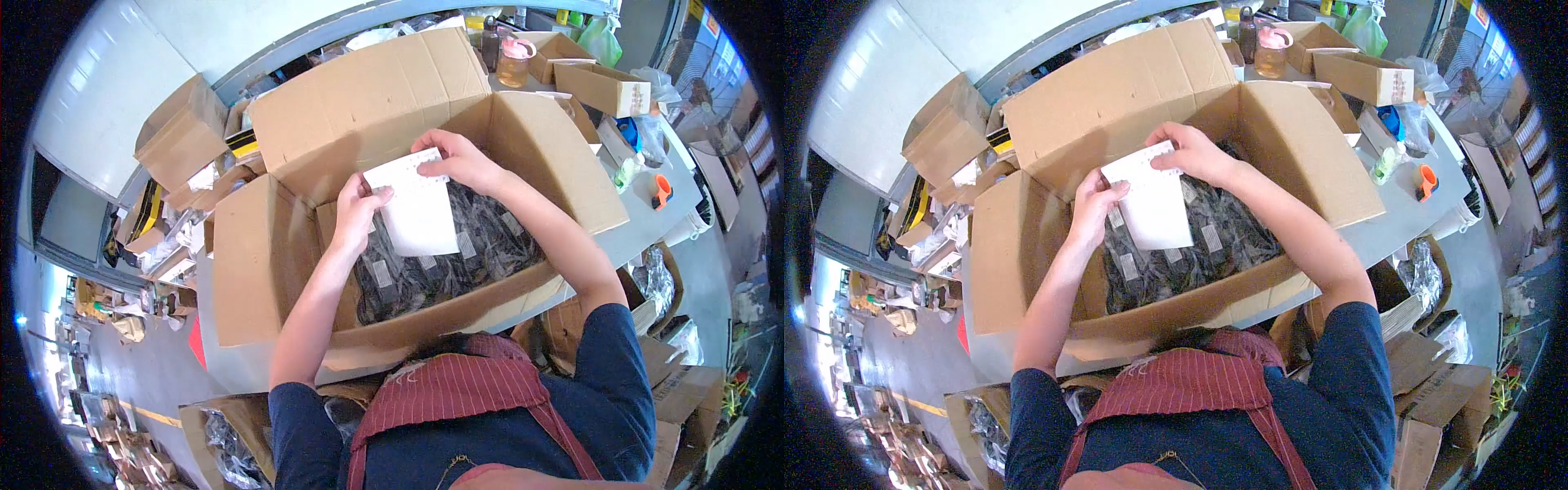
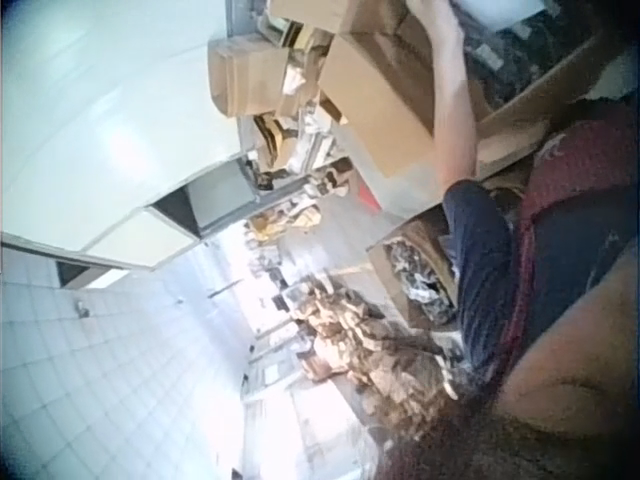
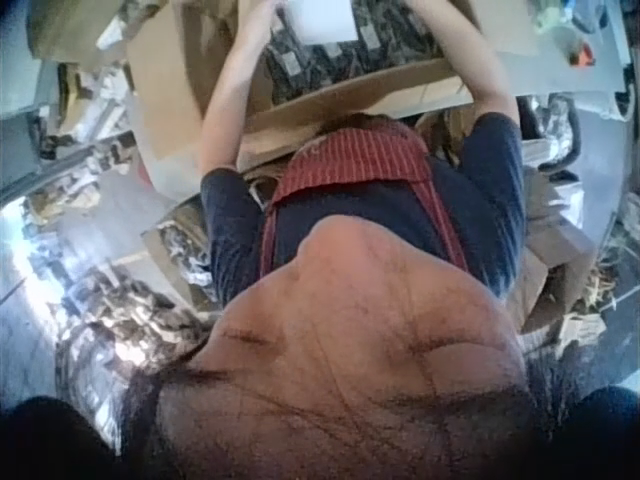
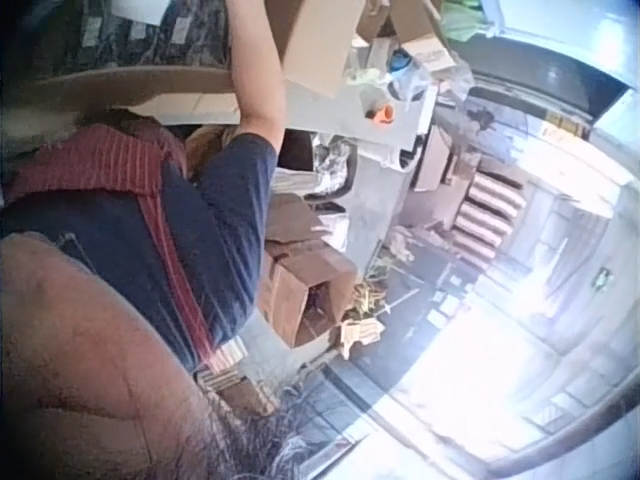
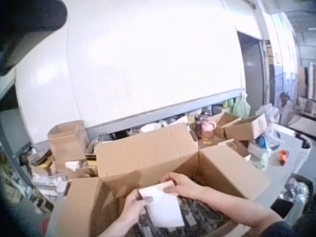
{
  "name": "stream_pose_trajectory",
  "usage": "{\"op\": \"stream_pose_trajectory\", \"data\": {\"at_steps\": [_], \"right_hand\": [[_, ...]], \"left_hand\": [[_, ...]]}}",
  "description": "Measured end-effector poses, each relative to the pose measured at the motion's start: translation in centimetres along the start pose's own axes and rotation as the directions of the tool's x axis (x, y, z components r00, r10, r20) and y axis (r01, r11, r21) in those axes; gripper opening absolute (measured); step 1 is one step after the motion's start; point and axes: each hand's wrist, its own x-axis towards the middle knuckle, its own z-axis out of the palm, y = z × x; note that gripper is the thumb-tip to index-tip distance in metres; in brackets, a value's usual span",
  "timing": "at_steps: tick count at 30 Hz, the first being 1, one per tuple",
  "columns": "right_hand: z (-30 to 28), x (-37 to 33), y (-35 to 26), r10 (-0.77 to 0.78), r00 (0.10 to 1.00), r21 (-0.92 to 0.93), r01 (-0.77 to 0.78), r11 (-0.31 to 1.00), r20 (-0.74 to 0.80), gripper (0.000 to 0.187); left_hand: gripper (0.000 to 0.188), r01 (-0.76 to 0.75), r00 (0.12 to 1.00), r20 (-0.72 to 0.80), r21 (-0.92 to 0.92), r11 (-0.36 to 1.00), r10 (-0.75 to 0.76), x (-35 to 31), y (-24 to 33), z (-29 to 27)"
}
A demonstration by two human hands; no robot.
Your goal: The person handles a sheet of adhesive pads and several power cables in plastic bags from a large cardboard box. They place the items into adjacent boxes and remove a cardboard divider from the main container.
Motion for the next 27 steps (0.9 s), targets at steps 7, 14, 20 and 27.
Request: {"op": "stream_pose_trajectory", "data": {"at_steps": [7,14,20,27], "right_hand": [[0.4,-0.1,-1.3,0.007,0.997,-0.151,0.005,0.988,0.08,0.022],[0.8,-0.1,0.1,0.1,0.983,0.008,-0.102,0.995,0.156,0.014],[2.0,-0.3,-0.1,0.027,0.993,-0.024,-0.024,0.999,0.117,0.015],[3.3,-1.0,-2.2,-0.348,0.932,-0.519,0.348,0.781,0.1,0.012]], "left_hand": [[0.029,0.026,0.999,0.041,0.056,0.998,-0.028,-0.6,1.1,-1.6],[0.021,0.051,0.997,0.067,-0.016,0.999,-0.05,-0.6,1.4,-1.9],[0.016,-0.126,0.992,0.04,0.069,0.99,0.124,-0.6,0.4,-2.5],[0.01,-0.213,0.972,0.016,0.467,0.858,0.233,-0.8,0.6,-1.7]]}}
